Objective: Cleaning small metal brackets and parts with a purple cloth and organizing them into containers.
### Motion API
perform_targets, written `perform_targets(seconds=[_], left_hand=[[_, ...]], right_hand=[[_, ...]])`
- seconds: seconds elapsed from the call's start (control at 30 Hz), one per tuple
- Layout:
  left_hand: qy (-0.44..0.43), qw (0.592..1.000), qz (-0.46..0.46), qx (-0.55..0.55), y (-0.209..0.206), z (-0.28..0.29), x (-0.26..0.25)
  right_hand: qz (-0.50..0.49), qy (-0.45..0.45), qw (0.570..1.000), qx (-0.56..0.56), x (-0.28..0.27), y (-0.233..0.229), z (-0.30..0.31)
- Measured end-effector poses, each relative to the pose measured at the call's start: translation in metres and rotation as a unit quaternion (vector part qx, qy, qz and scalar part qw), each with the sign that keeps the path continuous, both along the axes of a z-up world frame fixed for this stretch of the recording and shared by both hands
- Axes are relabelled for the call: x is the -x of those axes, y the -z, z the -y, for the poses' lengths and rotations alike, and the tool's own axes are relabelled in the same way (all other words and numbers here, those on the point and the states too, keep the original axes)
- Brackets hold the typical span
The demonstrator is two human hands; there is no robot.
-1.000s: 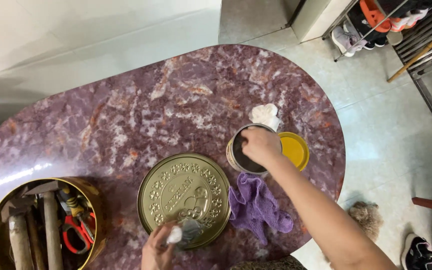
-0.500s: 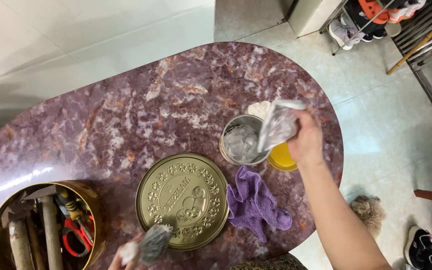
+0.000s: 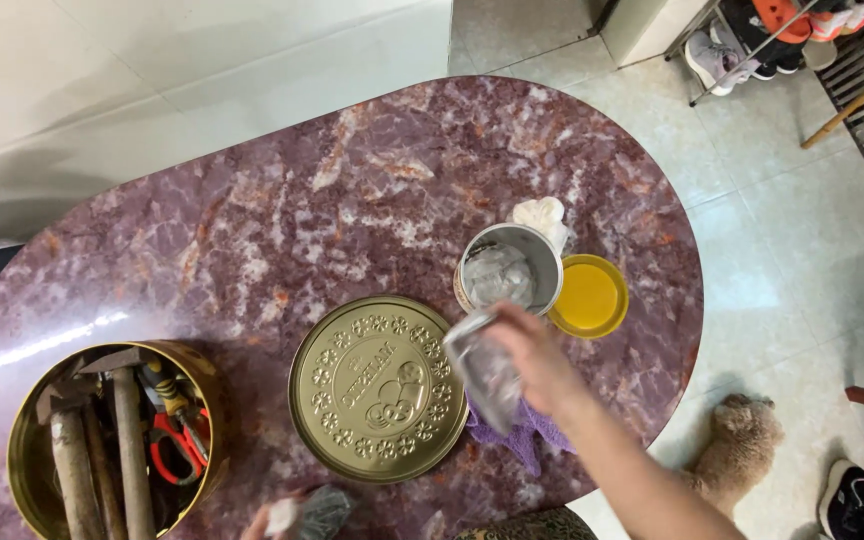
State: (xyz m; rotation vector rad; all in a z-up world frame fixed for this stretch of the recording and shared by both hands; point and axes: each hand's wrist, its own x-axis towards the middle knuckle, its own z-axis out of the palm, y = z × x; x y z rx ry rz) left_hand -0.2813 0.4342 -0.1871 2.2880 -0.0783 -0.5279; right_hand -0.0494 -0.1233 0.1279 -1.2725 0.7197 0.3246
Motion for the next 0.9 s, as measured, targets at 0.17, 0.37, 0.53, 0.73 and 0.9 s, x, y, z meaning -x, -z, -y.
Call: perform_targets(seconds=[0.17, 0.37, 0.53, 0.73, 0.9], left_hand=[[0.01, 0.995, -0.022, -0.097, -0.125, 0.074, -0.11], [-0.009, 0.98, -0.021, -0.196, -0.287, 0.142, -0.128], [-0.15, 0.915, -0.128, 0.353, -0.333, 0.21, -0.168], [-0.25, 0.791, -0.214, 0.516, -0.286, 0.21, -0.177], [-0.293, 0.78, -0.194, 0.517, -0.286, 0.209, -0.175]], right_hand=[[-0.021, 0.029, 0.987, -0.159, 0.014, 0.048, -0.056], [-0.007, 0.019, 0.993, -0.119, 0.022, 0.029, -0.1], [0.03, -0.028, 0.988, -0.15, 0.022, 0.012, -0.138], [0.047, -0.181, 0.974, -0.127, 0.019, -0.049, -0.154], [0.076, -0.262, 0.961, -0.05, 0.042, -0.018, -0.156]])
